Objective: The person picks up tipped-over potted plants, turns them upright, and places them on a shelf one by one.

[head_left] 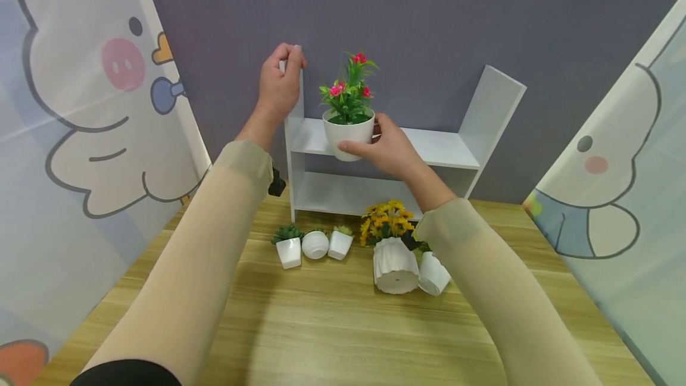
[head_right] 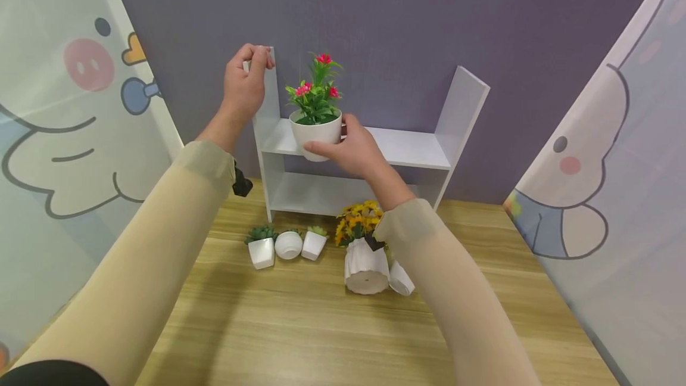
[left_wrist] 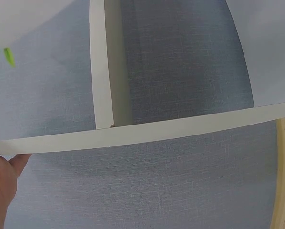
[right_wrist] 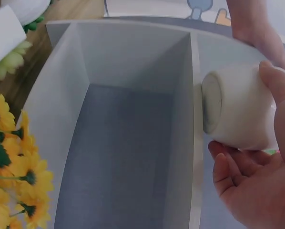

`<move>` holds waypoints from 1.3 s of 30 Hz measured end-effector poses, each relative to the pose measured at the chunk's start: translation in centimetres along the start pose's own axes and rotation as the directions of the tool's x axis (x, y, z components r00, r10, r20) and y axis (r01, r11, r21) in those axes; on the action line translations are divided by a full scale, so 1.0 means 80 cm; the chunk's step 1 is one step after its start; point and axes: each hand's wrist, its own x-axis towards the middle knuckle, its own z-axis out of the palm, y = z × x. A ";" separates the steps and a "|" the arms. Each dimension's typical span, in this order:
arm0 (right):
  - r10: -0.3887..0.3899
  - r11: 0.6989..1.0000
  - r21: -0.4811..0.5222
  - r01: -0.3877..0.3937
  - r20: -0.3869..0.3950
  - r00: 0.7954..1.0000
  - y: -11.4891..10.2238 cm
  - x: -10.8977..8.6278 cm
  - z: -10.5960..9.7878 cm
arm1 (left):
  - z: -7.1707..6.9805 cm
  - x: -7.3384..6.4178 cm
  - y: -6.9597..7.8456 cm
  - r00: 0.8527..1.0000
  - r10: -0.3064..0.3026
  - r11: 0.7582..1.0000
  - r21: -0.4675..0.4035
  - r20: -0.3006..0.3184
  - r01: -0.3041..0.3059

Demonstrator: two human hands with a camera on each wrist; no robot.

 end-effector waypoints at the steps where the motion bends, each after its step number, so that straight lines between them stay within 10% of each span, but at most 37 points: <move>1: -0.003 1.000 0.003 0.003 0.006 1.000 0.000 0.003 -0.001 | 0.000 0.000 0.000 1.000 0.002 1.000 -0.002 -0.001 -0.002; 39: -0.006 0.994 0.106 0.006 0.006 1.000 0.013 0.060 0.035 | -0.004 0.005 -0.006 1.000 0.001 1.000 -0.019 0.001 -0.001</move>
